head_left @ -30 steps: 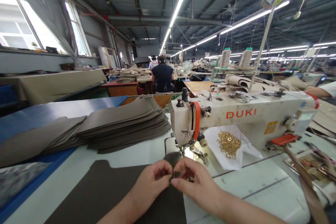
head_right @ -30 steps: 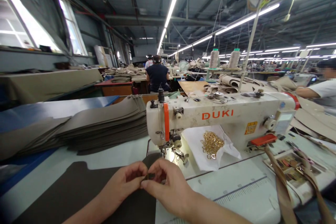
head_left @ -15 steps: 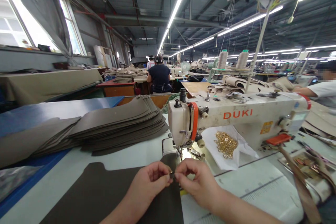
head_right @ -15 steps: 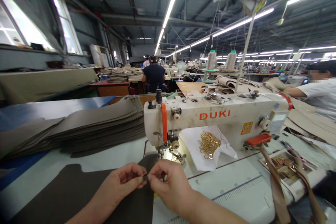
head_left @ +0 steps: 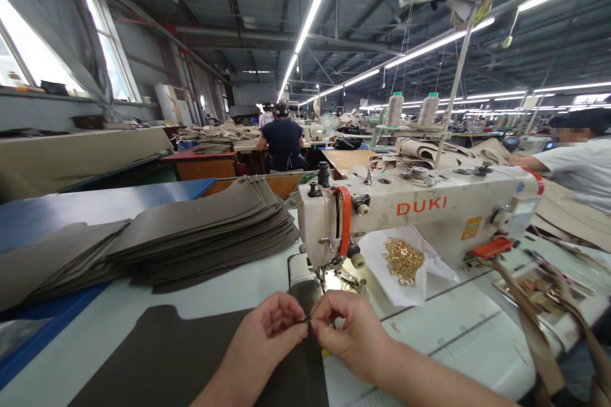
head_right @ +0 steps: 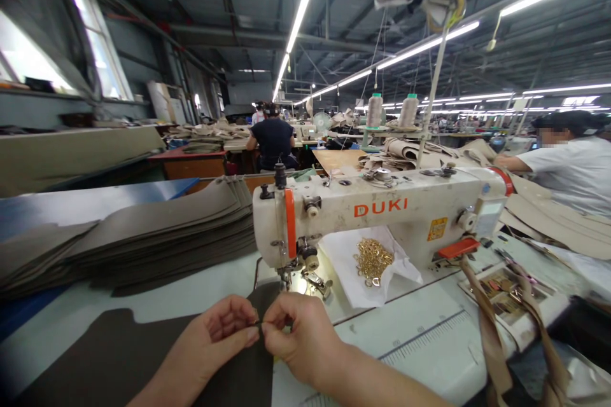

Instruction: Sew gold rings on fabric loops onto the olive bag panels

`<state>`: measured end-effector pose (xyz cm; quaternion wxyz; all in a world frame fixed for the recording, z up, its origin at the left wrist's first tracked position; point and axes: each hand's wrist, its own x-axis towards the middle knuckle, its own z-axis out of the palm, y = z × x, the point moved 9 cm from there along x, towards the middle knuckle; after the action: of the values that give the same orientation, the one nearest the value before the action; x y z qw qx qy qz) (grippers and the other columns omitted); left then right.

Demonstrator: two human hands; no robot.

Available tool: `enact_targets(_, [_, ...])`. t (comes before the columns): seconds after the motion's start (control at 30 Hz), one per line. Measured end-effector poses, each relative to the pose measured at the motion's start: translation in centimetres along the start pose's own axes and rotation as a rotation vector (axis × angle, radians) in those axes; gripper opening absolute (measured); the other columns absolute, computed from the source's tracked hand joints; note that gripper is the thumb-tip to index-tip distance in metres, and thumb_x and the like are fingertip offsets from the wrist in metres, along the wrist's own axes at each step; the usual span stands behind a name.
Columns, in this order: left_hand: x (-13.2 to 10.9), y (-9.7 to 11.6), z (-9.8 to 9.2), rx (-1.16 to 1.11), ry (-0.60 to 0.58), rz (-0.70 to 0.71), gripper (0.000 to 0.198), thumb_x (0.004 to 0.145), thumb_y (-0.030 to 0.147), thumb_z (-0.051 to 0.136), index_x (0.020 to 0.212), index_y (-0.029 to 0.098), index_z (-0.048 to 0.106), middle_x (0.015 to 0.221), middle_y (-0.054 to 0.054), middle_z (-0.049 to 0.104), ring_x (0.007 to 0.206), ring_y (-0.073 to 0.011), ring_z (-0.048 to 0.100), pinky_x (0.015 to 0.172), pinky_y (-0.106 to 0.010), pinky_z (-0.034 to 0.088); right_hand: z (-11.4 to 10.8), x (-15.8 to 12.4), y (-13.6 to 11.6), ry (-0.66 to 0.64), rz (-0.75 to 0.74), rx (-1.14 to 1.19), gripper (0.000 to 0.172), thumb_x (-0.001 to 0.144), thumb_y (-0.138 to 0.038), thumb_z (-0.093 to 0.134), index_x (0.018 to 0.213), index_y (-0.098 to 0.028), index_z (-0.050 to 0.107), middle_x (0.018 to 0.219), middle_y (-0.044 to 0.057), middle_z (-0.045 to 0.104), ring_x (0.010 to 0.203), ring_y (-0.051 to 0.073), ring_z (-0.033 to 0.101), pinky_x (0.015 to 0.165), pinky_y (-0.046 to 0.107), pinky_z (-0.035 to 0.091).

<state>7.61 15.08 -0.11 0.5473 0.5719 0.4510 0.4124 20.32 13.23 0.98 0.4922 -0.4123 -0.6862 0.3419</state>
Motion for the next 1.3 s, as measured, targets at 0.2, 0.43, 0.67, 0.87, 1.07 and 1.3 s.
enact_targets(0.2, [-0.4,0.6,-0.8,0.039,0.097,0.079,0.018,0.054,0.024,0.071,0.060,0.019,0.054,0.061,0.004,0.059,0.060,-0.0132,0.058,0.061,-0.024,0.047,0.2,-0.1,0.9,-0.009,0.075,0.141,0.007,0.073,-0.015,0.061,0.080,-0.017,0.064,0.067,-0.001,0.061,0.060,0.011,0.053,0.058,0.021,0.041])
enact_targets(0.43, [-0.4,1.0,-1.0,0.059,0.121,0.145,0.020,0.056,0.025,0.069,0.060,0.020,0.050,0.063,0.004,0.059,0.061,-0.0139,0.059,0.062,-0.024,0.050,0.7,0.1,2.3,-0.034,0.225,0.287,0.008,0.073,-0.022,0.062,0.071,-0.014,0.064,0.060,0.000,0.061,0.053,0.011,0.053,0.053,0.021,0.038])
enact_targets(0.67, [-0.3,0.5,-1.1,0.121,0.131,0.174,0.022,0.058,0.025,0.068,0.059,0.021,0.047,0.065,0.003,0.059,0.063,-0.0148,0.060,0.064,-0.024,0.051,0.5,0.3,1.6,-0.017,0.166,0.129,0.008,0.071,-0.016,0.058,0.065,-0.014,0.063,0.053,-0.003,0.054,0.047,0.009,0.044,0.047,0.020,0.032])
enact_targets(0.87, [0.1,1.5,-0.9,0.439,0.034,0.226,0.012,0.071,0.031,0.061,0.077,0.021,0.058,0.076,-0.001,0.065,0.077,-0.0213,0.067,0.075,-0.033,0.055,0.3,0.1,2.2,-0.050,0.222,0.077,0.009,0.069,-0.011,0.055,0.062,-0.016,0.059,0.050,-0.006,0.048,0.046,0.007,0.039,0.045,0.019,0.028])
enact_targets(1.07, [-1.1,2.1,-1.6,0.971,0.155,0.574,0.026,0.079,0.028,0.051,0.102,0.021,0.060,0.107,-0.010,0.067,0.102,-0.0274,0.064,0.091,-0.045,0.051,-0.4,0.1,2.4,-0.047,0.282,-0.001,0.010,0.069,-0.010,0.057,0.061,-0.016,0.061,0.050,-0.006,0.049,0.047,0.008,0.040,0.046,0.019,0.029])
enact_targets(1.3, [-3.2,0.0,-0.4,1.126,0.193,0.670,0.027,0.084,0.027,0.047,0.109,0.020,0.056,0.108,-0.012,0.066,0.103,-0.0276,0.064,0.090,-0.047,0.053,0.3,1.6,3.8,-0.134,0.399,-0.082,0.016,0.064,-0.009,0.061,0.053,-0.020,0.063,0.042,-0.007,0.052,0.042,0.009,0.045,0.042,0.018,0.030])
